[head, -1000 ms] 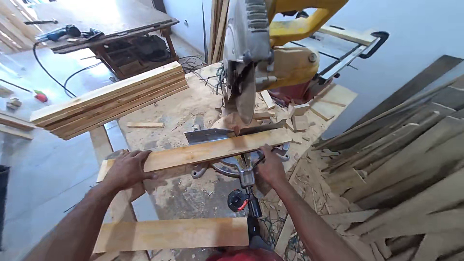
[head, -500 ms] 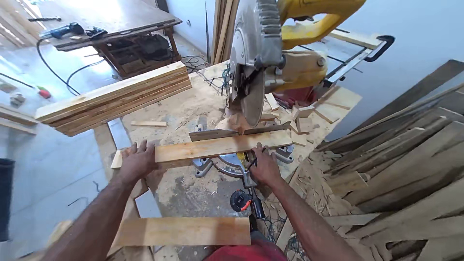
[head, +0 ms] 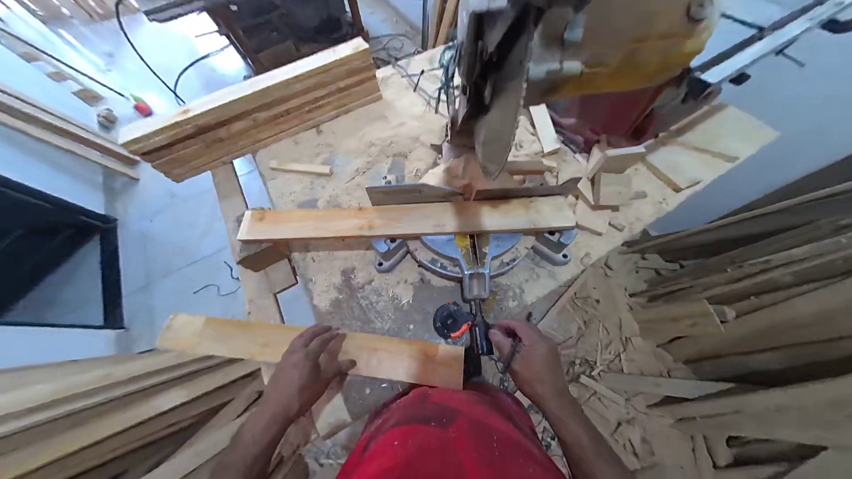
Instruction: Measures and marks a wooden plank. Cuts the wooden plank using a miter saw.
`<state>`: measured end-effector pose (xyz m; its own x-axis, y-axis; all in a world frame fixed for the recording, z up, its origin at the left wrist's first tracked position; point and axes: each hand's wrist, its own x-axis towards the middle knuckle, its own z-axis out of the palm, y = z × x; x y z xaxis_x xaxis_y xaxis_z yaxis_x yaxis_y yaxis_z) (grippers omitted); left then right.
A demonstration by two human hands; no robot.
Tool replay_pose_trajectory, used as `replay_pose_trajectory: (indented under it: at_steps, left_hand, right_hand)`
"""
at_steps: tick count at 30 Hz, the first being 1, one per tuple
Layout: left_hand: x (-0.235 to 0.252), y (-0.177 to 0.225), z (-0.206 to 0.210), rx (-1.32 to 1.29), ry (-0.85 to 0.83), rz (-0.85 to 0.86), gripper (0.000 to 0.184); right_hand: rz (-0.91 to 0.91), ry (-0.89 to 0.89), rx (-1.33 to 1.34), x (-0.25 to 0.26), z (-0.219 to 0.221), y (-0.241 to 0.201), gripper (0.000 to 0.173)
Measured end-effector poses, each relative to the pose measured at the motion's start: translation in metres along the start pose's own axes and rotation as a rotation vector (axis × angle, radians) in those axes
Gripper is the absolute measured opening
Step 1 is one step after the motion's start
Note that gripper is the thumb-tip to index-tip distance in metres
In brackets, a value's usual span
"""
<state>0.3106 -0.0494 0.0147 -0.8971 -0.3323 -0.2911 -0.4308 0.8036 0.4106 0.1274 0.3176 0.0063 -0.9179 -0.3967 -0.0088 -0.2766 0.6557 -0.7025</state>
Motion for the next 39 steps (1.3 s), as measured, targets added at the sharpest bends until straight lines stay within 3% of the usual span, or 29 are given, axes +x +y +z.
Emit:
replay_pose_trajectory:
  at_steps: [5,7,10,14,18,21,23,26,32,34,36,39]
  left_hand:
    - [0.022,0.020,0.005,0.317,-0.302,0.021,0.091]
    - [0.025,0.015,0.006,0.407,-0.355,-0.006,0.097]
    - [0.027,-0.011,0.009,0.400,-0.283,0.024,0.093]
    - [0.020,-0.020,-0.013,0.413,-0.219,0.083,0.086]
    - [0.008,-0.005,-0.057,0.366,-0.076,0.167,0.082]
    - [0.026,0.020,-0.071,0.335,0.126,0.336,0.077]
    - [0.057,0.045,-0.071,0.298,0.248,0.479,0.075]
    - [0.115,0.091,-0.066,0.267,0.279,0.597,0.075]
    - [0.219,0.148,-0.062,0.251,0.113,0.552,0.080]
    - [0.241,0.156,-0.057,0.258,0.114,0.511,0.076]
    - [0.249,0.155,-0.047,0.218,0.216,0.521,0.064]
    - [0.231,0.143,-0.038,0.095,0.521,0.549,0.044]
  right_hand:
    - [-0.325,-0.425,-0.346,0.032,0.025,-0.049,0.034]
    - [-0.338,-0.597,-0.425,0.035,0.036,-0.065,0.037]
    - [-0.271,-0.731,-0.396,0.028,0.048,-0.072,0.054]
    - [-0.318,-0.616,-0.374,0.012,0.051,-0.065,0.089]
    - [-0.429,-0.333,-0.252,0.010,0.029,-0.072,0.091]
    - [-0.428,-0.168,-0.283,0.020,-0.006,-0.062,0.100]
    - [-0.361,-0.124,-0.307,0.034,-0.037,-0.049,0.098]
    - [-0.280,-0.017,-0.316,0.067,-0.067,-0.014,0.095]
    - [0.061,0.030,-0.300,0.143,-0.081,0.011,0.081]
    - [0.069,0.019,-0.306,0.171,-0.079,0.023,0.080]
    - [0.030,0.075,-0.346,0.187,-0.071,0.041,0.079]
    - [0.017,0.199,-0.371,0.192,-0.058,0.058,0.084]
